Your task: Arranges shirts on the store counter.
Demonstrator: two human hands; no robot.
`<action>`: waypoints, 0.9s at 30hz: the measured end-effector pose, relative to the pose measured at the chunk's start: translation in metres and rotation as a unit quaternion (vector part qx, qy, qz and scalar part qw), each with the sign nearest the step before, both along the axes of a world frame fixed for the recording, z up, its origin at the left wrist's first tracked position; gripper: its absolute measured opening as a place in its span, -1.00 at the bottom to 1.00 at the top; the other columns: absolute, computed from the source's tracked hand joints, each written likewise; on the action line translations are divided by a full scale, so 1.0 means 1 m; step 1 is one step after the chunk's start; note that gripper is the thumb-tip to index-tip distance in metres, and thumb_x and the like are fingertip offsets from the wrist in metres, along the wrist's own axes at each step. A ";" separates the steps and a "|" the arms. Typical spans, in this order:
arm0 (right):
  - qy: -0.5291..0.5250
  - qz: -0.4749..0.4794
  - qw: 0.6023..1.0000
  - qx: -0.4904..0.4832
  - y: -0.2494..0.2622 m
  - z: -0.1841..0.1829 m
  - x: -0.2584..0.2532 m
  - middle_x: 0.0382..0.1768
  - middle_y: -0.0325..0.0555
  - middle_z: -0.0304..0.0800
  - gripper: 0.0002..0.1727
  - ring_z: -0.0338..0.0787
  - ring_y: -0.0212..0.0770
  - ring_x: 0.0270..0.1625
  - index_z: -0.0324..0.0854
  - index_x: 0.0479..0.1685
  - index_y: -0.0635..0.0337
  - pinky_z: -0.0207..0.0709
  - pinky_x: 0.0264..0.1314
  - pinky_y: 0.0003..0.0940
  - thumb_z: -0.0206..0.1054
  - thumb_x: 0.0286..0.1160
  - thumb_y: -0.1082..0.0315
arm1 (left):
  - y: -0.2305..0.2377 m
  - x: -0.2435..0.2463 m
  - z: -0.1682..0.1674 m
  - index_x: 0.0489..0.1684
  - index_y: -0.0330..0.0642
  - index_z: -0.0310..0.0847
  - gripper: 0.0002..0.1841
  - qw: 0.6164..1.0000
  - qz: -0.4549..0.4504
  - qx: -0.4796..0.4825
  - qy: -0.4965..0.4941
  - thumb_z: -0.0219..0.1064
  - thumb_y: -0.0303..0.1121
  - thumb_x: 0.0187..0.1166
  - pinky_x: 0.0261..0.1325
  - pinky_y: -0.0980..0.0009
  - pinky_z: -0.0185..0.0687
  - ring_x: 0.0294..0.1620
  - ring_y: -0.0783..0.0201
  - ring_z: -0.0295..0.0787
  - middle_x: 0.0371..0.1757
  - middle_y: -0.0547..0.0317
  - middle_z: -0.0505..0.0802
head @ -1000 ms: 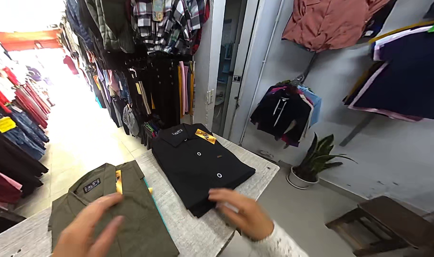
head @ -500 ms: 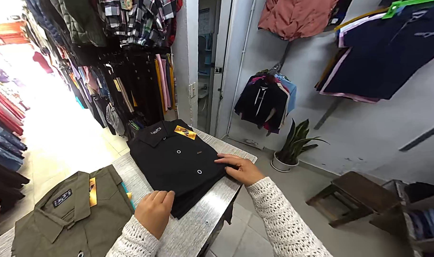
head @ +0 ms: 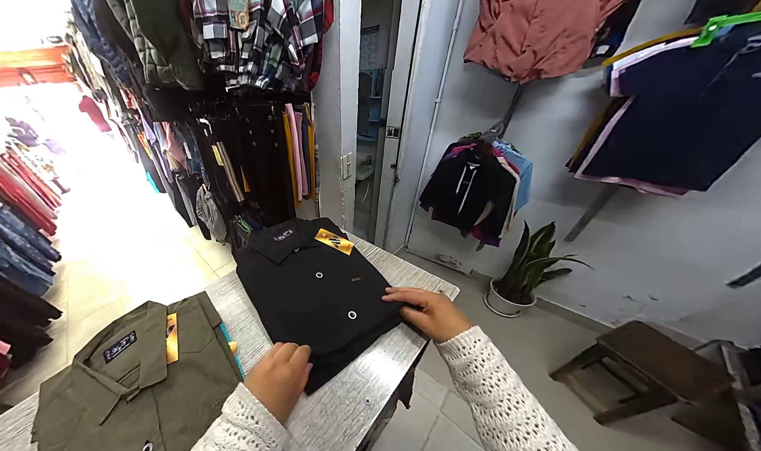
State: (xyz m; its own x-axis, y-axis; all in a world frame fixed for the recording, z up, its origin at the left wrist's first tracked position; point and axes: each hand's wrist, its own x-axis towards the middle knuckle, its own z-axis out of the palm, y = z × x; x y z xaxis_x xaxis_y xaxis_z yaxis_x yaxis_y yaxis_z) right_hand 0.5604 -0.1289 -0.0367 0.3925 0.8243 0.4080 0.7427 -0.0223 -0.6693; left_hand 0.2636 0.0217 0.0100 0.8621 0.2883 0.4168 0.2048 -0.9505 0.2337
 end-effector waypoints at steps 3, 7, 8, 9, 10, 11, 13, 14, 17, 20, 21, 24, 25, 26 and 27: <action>-0.032 0.008 0.999 0.034 -0.008 -0.001 -0.026 0.13 0.05 0.91 -0.74 0.83 -0.03 0.32 0.90 -0.02 0.22 0.61 0.47 -0.05 0.37 0.38 0.48 | 0.015 -0.015 0.017 0.11 -0.52 0.75 -0.64 0.991 0.016 -0.094 0.091 0.34 -0.32 0.62 0.40 -0.11 0.59 0.26 -0.35 0.77 0.13 -0.43 0.83; -0.057 -0.027 0.996 0.069 -0.013 -0.007 -0.051 0.09 0.04 0.93 -0.73 0.87 -0.03 0.27 0.90 -0.04 0.24 0.65 0.42 -0.10 0.31 0.42 0.47 | 0.018 -0.029 0.009 0.10 -0.49 0.77 -0.71 0.996 0.038 -0.032 0.079 0.36 -0.47 0.54 0.28 -0.12 0.68 0.20 -0.35 0.81 0.12 -0.38 0.85; -0.062 -0.035 0.995 0.076 -0.013 -0.008 -0.051 0.09 0.04 0.93 -0.73 0.88 -0.05 0.25 0.90 -0.04 0.25 0.67 0.40 -0.12 0.30 0.43 0.48 | 0.018 -0.030 0.003 0.01 -0.47 0.81 -0.76 0.998 0.035 0.019 0.040 0.35 -0.59 0.44 0.13 -0.09 0.78 0.08 -0.31 0.87 0.02 -0.33 0.89; -0.062 -0.041 0.994 0.080 -0.013 -0.007 -0.051 0.08 0.04 0.93 -0.73 0.89 -0.07 0.23 0.89 -0.03 0.25 0.68 0.37 -0.14 0.30 0.45 0.49 | 0.020 -0.030 -0.003 -0.12 -0.43 0.84 -0.77 0.997 0.026 0.078 -0.013 0.35 -0.66 0.33 -0.04 -0.02 0.84 -0.07 -0.24 0.93 -0.12 -0.26 0.92; -0.061 -0.044 0.994 0.083 -0.013 -0.007 -0.050 0.07 0.03 0.93 -0.73 0.90 -0.09 0.21 0.89 -0.03 0.25 0.69 0.35 -0.17 0.29 0.45 0.50 | 0.022 -0.030 -0.007 -0.19 -0.39 0.86 -0.77 0.990 0.017 0.128 -0.063 0.34 -0.66 0.26 -0.15 0.06 0.86 -0.17 -0.16 0.94 -0.21 -0.18 0.92; -0.059 -0.047 0.994 0.085 -0.013 -0.006 -0.048 0.07 0.02 0.93 -0.73 0.90 -0.12 0.20 0.89 -0.03 0.24 0.70 0.35 -0.19 0.29 0.45 0.50 | 0.025 -0.029 -0.008 -0.24 -0.33 0.87 -0.76 0.980 0.010 0.171 -0.104 0.29 -0.61 0.25 -0.22 0.15 0.85 -0.24 -0.07 0.94 -0.27 -0.09 0.92; -0.053 -0.047 0.994 0.085 -0.014 -0.006 -0.045 0.07 0.02 0.93 -0.74 0.90 -0.13 0.20 0.89 -0.03 0.23 0.69 0.35 -0.20 0.30 0.45 0.51 | 0.027 -0.029 -0.008 -0.28 -0.26 0.88 -0.75 0.966 0.003 0.218 -0.140 0.22 -0.52 0.31 -0.26 0.24 0.82 -0.28 0.04 0.92 -0.31 0.02 0.92; -0.054 -0.045 0.994 0.087 -0.015 -0.007 -0.045 0.07 0.02 0.93 -0.74 0.89 -0.13 0.21 0.90 -0.04 0.23 0.69 0.36 -0.21 0.31 0.44 0.50 | 0.026 -0.029 -0.008 -0.28 -0.24 0.89 -0.74 0.965 0.000 0.224 -0.137 0.21 -0.49 0.33 -0.27 0.24 0.81 -0.29 0.05 0.92 -0.32 0.03 0.92; -0.064 -0.040 0.992 0.099 -0.017 -0.016 -0.045 0.09 0.03 0.93 -0.73 0.88 -0.09 0.25 0.92 -0.08 0.19 0.69 0.37 -0.20 0.31 0.40 0.46 | 0.022 -0.031 -0.009 -0.29 -0.32 0.89 -0.75 0.977 -0.028 0.193 -0.088 0.26 -0.53 0.25 -0.36 0.14 0.81 -0.33 -0.02 0.92 -0.34 -0.04 0.91; -0.080 -0.026 0.990 0.110 -0.022 -0.020 -0.051 0.11 0.04 0.92 -0.69 0.85 -0.01 0.30 0.92 -0.04 0.16 0.66 0.41 -0.13 0.28 0.38 0.45 | 0.017 -0.033 -0.007 -0.28 -0.38 0.88 -0.76 0.987 -0.043 0.145 -0.049 0.33 -0.60 0.14 -0.41 0.08 0.81 -0.34 -0.10 0.91 -0.35 -0.13 0.88; -0.094 -0.016 0.989 0.113 -0.027 -0.018 -0.054 0.10 0.02 0.92 -0.69 0.86 -0.01 0.29 0.92 -0.04 0.16 0.65 0.43 -0.13 0.28 0.38 0.44 | 0.014 -0.035 -0.005 -0.28 -0.38 0.88 -0.76 0.989 -0.044 0.133 -0.041 0.36 -0.61 0.12 -0.41 0.08 0.81 -0.34 -0.11 0.91 -0.35 -0.14 0.88; -0.151 0.031 0.982 0.113 -0.049 -0.010 -0.062 0.06 -0.18 0.95 -0.72 0.86 -0.22 0.24 0.92 -0.05 0.02 0.62 0.42 -0.31 0.35 0.36 0.27 | 0.003 -0.055 0.010 -0.22 -0.40 0.89 -0.77 0.998 -0.036 0.050 0.032 0.38 -0.68 0.20 -0.29 0.03 0.83 -0.28 -0.17 0.91 -0.33 -0.19 0.89; -0.145 0.057 0.983 0.096 -0.059 -0.003 -0.064 0.06 -0.20 0.95 -0.73 0.86 -0.26 0.21 0.93 -0.06 0.00 0.61 0.40 -0.35 0.41 0.35 0.21 | -0.002 -0.063 0.020 -0.13 -0.44 0.88 -0.77 0.995 -0.026 -0.015 0.091 0.34 -0.67 0.33 -0.13 -0.02 0.83 -0.17 -0.23 0.91 -0.24 -0.26 0.90; -0.125 0.085 0.986 0.069 -0.068 0.006 -0.065 0.05 -0.18 0.96 -0.73 0.87 -0.25 0.19 0.94 -0.07 0.04 0.63 0.37 -0.33 0.48 0.34 0.18 | -0.004 -0.070 0.033 0.00 -0.46 0.85 -0.75 0.982 -0.011 -0.093 0.167 0.28 -0.62 0.49 0.09 -0.08 0.77 0.01 -0.29 0.88 -0.09 -0.33 0.90; -0.100 0.114 0.988 0.042 -0.073 0.016 -0.063 0.04 -0.12 0.96 -0.73 0.89 -0.21 0.16 0.94 -0.09 0.10 0.66 0.33 -0.29 0.52 0.33 0.18 | -0.002 -0.072 0.048 0.17 -0.48 0.78 -0.70 0.954 0.002 -0.167 0.249 0.24 -0.52 0.63 0.34 -0.12 0.63 0.23 -0.32 0.80 0.11 -0.38 0.86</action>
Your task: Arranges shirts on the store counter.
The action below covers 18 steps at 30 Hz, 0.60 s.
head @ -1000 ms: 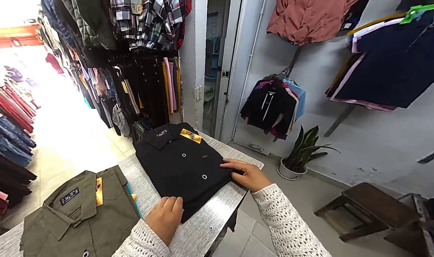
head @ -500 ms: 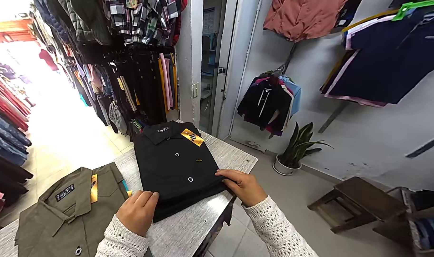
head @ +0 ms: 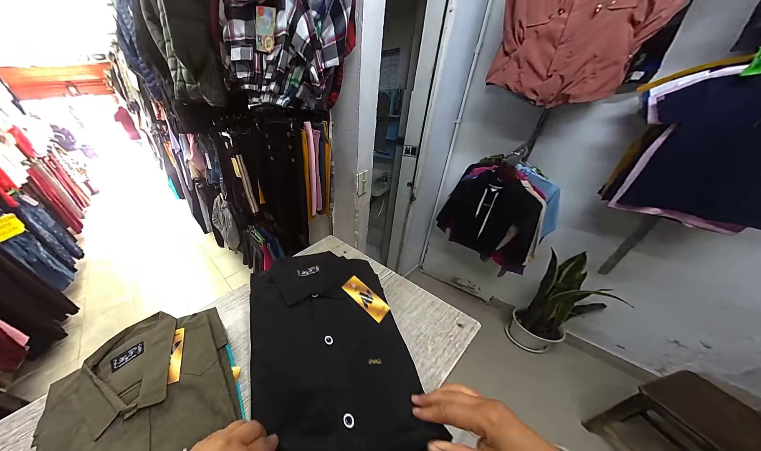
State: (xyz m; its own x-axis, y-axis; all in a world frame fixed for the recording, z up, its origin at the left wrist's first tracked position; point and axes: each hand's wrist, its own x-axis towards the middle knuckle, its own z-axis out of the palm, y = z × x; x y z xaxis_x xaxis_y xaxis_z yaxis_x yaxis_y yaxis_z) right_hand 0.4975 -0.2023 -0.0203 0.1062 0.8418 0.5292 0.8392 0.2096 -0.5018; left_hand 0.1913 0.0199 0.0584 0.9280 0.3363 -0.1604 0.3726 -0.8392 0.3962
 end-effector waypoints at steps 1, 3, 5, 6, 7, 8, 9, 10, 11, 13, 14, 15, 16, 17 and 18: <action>0.018 0.024 0.999 -0.029 0.000 0.009 0.007 0.02 -0.05 0.96 -0.73 0.92 -0.16 0.13 0.93 -0.10 0.17 0.70 0.27 -0.24 0.51 0.34 0.20 | 0.005 0.001 0.014 0.27 -0.47 0.72 -0.66 0.998 0.004 -0.042 0.056 0.24 -0.43 0.69 0.48 -0.14 0.51 0.36 -0.33 0.72 0.24 -0.40 0.81; 0.028 0.026 0.998 -0.058 0.017 0.019 0.032 -0.03 -0.03 0.95 -0.67 0.93 -0.19 -0.03 0.88 -0.02 0.21 0.80 0.06 -0.21 0.39 0.51 0.15 | 0.024 0.007 0.033 0.32 -0.47 0.68 -0.62 0.998 -0.012 -0.028 0.048 0.31 -0.36 0.67 0.53 -0.18 0.46 0.41 -0.34 0.68 0.29 -0.41 0.78; 0.054 -0.041 0.996 -0.066 0.056 0.029 0.055 -0.04 -0.02 0.92 -0.63 0.90 -0.18 -0.09 0.83 0.10 0.23 0.77 0.03 -0.17 0.28 0.62 0.14 | 0.056 0.022 0.040 0.33 -0.48 0.65 -0.60 0.998 0.009 0.034 -0.051 0.33 -0.36 0.63 0.47 -0.22 0.52 0.33 -0.35 0.72 0.24 -0.42 0.79; 0.082 -0.082 0.991 -0.068 0.079 0.035 0.064 -0.01 -0.01 0.91 -0.63 0.88 -0.18 -0.05 0.80 0.15 0.23 0.75 0.08 -0.16 0.28 0.64 0.17 | 0.072 0.035 0.042 0.38 -0.48 0.61 -0.57 0.994 0.059 0.042 -0.083 0.30 -0.34 0.65 0.49 -0.18 0.50 0.35 -0.32 0.71 0.27 -0.41 0.78; 0.111 -0.118 0.984 -0.071 0.102 0.040 0.073 0.04 0.04 0.89 -0.63 0.88 -0.14 0.02 0.76 0.21 0.26 0.73 0.16 -0.11 0.29 0.64 0.20 | 0.088 0.050 0.043 0.46 -0.46 0.55 -0.53 0.987 0.123 0.028 -0.099 0.27 -0.31 0.68 0.53 -0.11 0.47 0.41 -0.26 0.67 0.35 -0.39 0.74; 0.142 -0.148 0.976 -0.077 0.125 0.043 0.081 0.12 0.12 0.86 -0.60 0.87 -0.07 0.13 0.69 0.30 0.31 0.69 0.28 -0.06 0.31 0.66 0.23 | 0.105 0.066 0.039 0.52 -0.44 0.50 -0.49 0.976 0.188 0.002 -0.113 0.27 -0.27 0.70 0.56 -0.04 0.46 0.46 -0.20 0.64 0.42 -0.36 0.70; 0.170 -0.169 0.967 -0.090 0.146 0.044 0.089 0.23 0.20 0.80 -0.55 0.83 0.01 0.24 0.60 0.41 0.36 0.63 0.40 -0.03 0.32 0.66 0.24 | 0.121 0.081 0.033 0.59 -0.42 0.42 -0.45 0.961 0.246 -0.039 -0.121 0.29 -0.26 0.71 0.59 0.02 0.44 0.52 -0.15 0.59 0.50 -0.34 0.64; 0.194 -0.183 0.958 -0.108 0.165 0.043 0.094 0.31 0.25 0.74 -0.48 0.78 0.06 0.33 0.52 0.49 0.39 0.57 0.47 -0.01 0.34 0.66 0.25 | 0.133 0.095 0.027 0.64 -0.41 0.33 -0.42 0.945 0.291 -0.084 -0.124 0.30 -0.28 0.71 0.63 0.05 0.40 0.58 -0.11 0.55 0.58 -0.33 0.57; 0.212 -0.192 0.950 -0.124 0.179 0.043 0.096 0.34 0.27 0.72 -0.44 0.76 0.09 0.36 0.47 0.53 0.40 0.54 0.49 0.01 0.37 0.64 0.24 | 0.140 0.106 0.021 0.67 -0.43 0.27 -0.40 0.928 0.323 -0.125 -0.135 0.31 -0.33 0.69 0.65 0.08 0.38 0.59 -0.09 0.55 0.60 -0.32 0.55; 0.230 -0.199 0.944 -0.125 0.196 0.046 0.094 0.22 0.20 0.78 -0.42 0.79 0.04 0.25 0.51 0.49 0.34 0.59 0.40 0.00 0.47 0.54 0.24 | 0.143 0.122 0.014 0.65 -0.43 0.26 -0.39 0.894 0.370 -0.172 -0.185 0.37 -0.46 0.61 0.55 0.14 0.48 0.44 -0.02 0.68 0.48 -0.28 0.66; 0.234 -0.197 0.946 -0.111 0.200 0.047 0.092 0.10 0.12 0.82 -0.44 0.81 -0.02 0.15 0.56 0.45 0.29 0.62 0.30 -0.02 0.50 0.49 0.26 | 0.143 0.125 0.011 0.63 -0.41 0.29 -0.38 0.880 0.384 -0.179 -0.214 0.40 -0.51 0.57 0.45 0.14 0.56 0.31 0.02 0.75 0.36 -0.26 0.73; 0.241 -0.194 0.947 -0.084 0.200 0.045 0.090 -0.03 0.05 0.83 -0.48 0.80 -0.08 0.01 0.61 0.40 0.25 0.63 0.17 -0.05 0.52 0.45 0.30 | 0.143 0.127 0.006 0.58 -0.41 0.34 -0.40 0.868 0.392 -0.178 -0.247 0.43 -0.54 0.52 0.30 0.17 0.63 0.14 0.08 0.80 0.20 -0.21 0.80; 0.256 -0.187 0.947 -0.046 0.200 0.041 0.088 -0.18 -0.04 0.80 -0.50 0.75 -0.16 -0.13 0.64 0.35 0.24 0.61 0.03 -0.12 0.54 0.39 0.35 | 0.144 0.127 0.001 0.50 -0.41 0.40 -0.44 0.856 0.395 -0.182 -0.278 0.44 -0.55 0.49 0.15 0.25 0.68 -0.04 0.19 0.81 0.03 -0.12 0.83; 0.284 -0.173 0.943 -0.008 0.198 0.037 0.087 -0.26 -0.12 0.78 -0.47 0.73 -0.23 -0.22 0.62 0.37 0.23 0.61 -0.07 -0.21 0.54 0.33 0.40 | 0.143 0.127 -0.003 0.44 -0.41 0.45 -0.49 0.845 0.392 -0.201 -0.303 0.45 -0.57 0.48 0.00 0.36 0.70 -0.20 0.32 0.79 -0.11 0.00 0.84; 0.332 -0.152 0.931 0.021 0.196 0.035 0.084 -0.31 -0.18 0.76 -0.39 0.73 -0.31 -0.28 0.55 0.43 0.25 0.64 -0.15 -0.32 0.52 0.26 0.45 | 0.142 0.128 -0.004 0.39 -0.42 0.47 -0.53 0.831 0.385 -0.238 -0.323 0.42 -0.60 0.48 -0.09 0.45 0.71 -0.29 0.42 0.78 -0.20 0.09 0.84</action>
State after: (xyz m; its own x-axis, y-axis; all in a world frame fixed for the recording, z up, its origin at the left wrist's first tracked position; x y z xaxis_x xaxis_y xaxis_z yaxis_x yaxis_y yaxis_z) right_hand 0.5816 -0.0064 0.0146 0.6508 0.7003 0.2934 0.3705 0.0445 -0.9278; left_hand 0.3195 0.1618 0.0541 0.4106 0.9118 0.0021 0.3074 -0.1406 0.9411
